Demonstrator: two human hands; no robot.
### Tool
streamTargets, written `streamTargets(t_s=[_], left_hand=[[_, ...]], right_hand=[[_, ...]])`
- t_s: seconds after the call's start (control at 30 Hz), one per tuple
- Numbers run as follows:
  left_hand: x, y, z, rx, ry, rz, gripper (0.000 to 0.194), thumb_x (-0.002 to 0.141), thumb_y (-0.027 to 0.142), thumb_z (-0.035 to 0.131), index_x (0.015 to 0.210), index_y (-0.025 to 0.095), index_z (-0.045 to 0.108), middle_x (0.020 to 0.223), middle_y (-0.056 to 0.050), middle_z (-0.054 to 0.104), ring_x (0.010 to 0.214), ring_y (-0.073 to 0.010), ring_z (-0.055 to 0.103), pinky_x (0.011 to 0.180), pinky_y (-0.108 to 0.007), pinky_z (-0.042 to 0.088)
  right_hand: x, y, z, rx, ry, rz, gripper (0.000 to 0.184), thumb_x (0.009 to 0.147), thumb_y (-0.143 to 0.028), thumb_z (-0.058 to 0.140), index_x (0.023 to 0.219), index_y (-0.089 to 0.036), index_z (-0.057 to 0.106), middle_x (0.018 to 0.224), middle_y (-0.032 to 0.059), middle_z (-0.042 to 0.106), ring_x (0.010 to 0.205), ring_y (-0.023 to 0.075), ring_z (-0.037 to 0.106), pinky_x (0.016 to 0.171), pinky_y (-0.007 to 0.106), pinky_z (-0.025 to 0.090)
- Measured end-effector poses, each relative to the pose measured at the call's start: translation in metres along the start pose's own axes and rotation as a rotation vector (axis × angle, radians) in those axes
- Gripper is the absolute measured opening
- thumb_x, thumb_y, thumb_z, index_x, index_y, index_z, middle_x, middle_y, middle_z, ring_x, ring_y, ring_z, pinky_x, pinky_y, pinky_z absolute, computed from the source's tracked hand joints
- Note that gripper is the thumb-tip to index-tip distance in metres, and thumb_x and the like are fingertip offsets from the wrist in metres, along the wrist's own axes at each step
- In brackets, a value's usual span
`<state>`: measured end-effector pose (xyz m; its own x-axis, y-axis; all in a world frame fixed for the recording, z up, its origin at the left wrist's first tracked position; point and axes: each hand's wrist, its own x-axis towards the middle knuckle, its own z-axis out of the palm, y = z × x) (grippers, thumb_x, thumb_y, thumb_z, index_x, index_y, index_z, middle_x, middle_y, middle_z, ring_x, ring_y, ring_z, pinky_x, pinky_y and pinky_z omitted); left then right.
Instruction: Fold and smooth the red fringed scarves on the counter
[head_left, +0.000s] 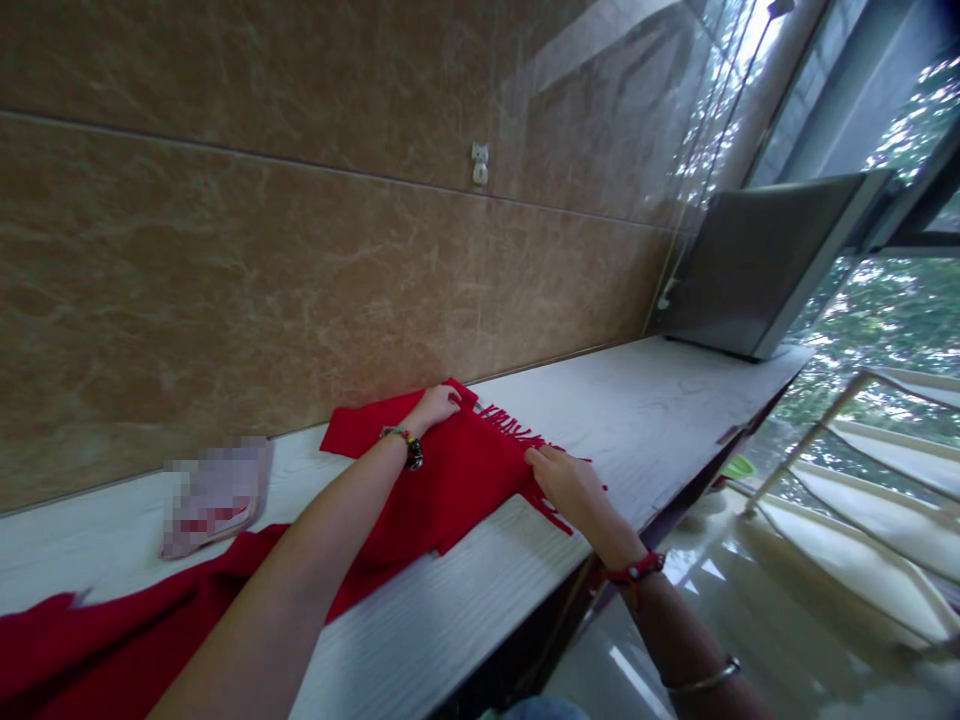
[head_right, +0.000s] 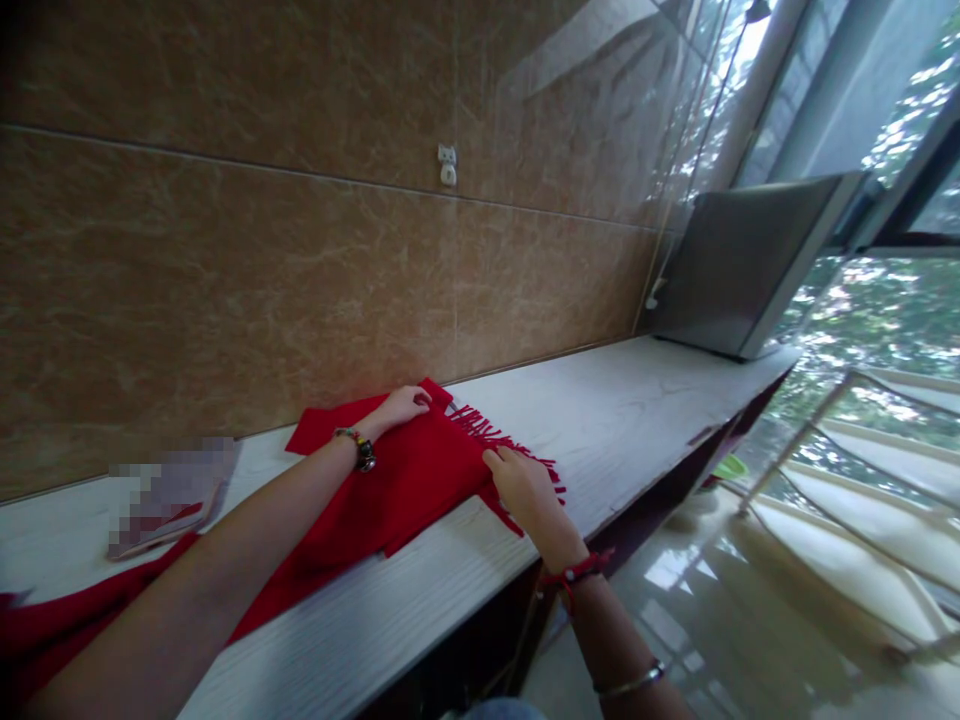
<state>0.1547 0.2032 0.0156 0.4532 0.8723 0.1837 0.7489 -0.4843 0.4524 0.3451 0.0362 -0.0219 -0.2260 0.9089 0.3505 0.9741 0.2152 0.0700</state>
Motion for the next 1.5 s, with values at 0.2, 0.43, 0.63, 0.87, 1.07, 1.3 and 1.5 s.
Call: streamTargets(t_s=[0.2,0.43,0.63,0.87,1.07,1.3,1.5], left_hand=[[-0.037,0.016,-0.015,0.162,0.038,0.097,0.037,0.075,0.026,0.053,0.111,0.016,0.052,0.114,-0.013,0.053,0.105,-0.0242,0.048,0.088,-0.036,0.036],[-0.160,0.007,-0.073,0.318,-0.088,0.209,0.034,0.077,0.032,0.050,0.109,0.021,0.054,0.115,-0.007,0.052,0.106,-0.0204,0.046,0.092,-0.032,0.034],[-0.273,-0.042,-0.119,0.297,-0.031,-0.025,0.039,0.077,0.037,0.044,0.108,0.016,0.054,0.114,-0.009,0.055,0.106,-0.0216,0.048,0.094,-0.032,0.034],[-0.364,-0.103,-0.131,0.271,0.051,-0.230,0.051,0.077,0.047,0.043,0.118,0.017,0.047,0.120,-0.009,0.052,0.110,-0.0225,0.047,0.096,-0.036,0.034],[-0.409,-0.126,-0.140,0.333,0.041,-0.302,0.040,0.075,0.034,0.047,0.111,0.018,0.053,0.115,-0.008,0.056,0.105,-0.0211,0.051,0.095,-0.033,0.036],[-0.422,-0.124,-0.171,0.299,0.101,-0.331,0.032,0.078,0.036,0.037,0.089,0.020,0.063,0.093,-0.005,0.066,0.087,-0.0200,0.058,0.083,-0.029,0.042],[-0.439,-0.136,-0.215,0.293,0.225,-0.392,0.037,0.077,0.041,0.033,0.089,0.018,0.061,0.093,-0.004,0.066,0.085,-0.0196,0.058,0.081,-0.027,0.043]], right_hand=[[-0.001,-0.006,-0.015,0.036,0.041,0.006,0.018,0.080,-0.010,0.043,0.084,-0.017,0.058,0.088,0.0071,0.059,0.078,0.0160,0.053,0.065,0.025,0.041],[-0.001,-0.062,-0.048,0.324,0.239,-0.282,0.023,0.080,-0.007,0.043,0.092,-0.015,0.060,0.098,0.0080,0.057,0.094,0.0181,0.049,0.085,0.033,0.041],[-0.009,-0.157,-0.044,0.540,0.064,-0.573,0.032,0.082,-0.021,0.048,0.112,-0.011,0.052,0.108,0.0090,0.058,0.102,0.0178,0.049,0.090,0.031,0.040],[0.000,-0.211,-0.033,0.565,-0.043,-0.481,0.047,0.077,-0.017,0.052,0.122,-0.008,0.042,0.116,0.0148,0.053,0.108,0.0210,0.047,0.089,0.034,0.040],[0.001,-0.216,-0.009,0.546,-0.039,-0.441,0.036,0.078,-0.013,0.048,0.114,-0.010,0.050,0.109,0.0140,0.056,0.103,0.0203,0.051,0.090,0.038,0.041],[-0.006,-0.214,0.007,0.540,0.088,-0.463,0.035,0.080,-0.011,0.044,0.114,-0.010,0.048,0.108,0.0134,0.056,0.102,0.0205,0.051,0.091,0.041,0.042],[-0.004,-0.215,0.007,0.498,0.074,-0.474,0.036,0.080,-0.011,0.044,0.116,-0.010,0.047,0.108,0.0127,0.057,0.100,0.0206,0.052,0.090,0.041,0.043]])
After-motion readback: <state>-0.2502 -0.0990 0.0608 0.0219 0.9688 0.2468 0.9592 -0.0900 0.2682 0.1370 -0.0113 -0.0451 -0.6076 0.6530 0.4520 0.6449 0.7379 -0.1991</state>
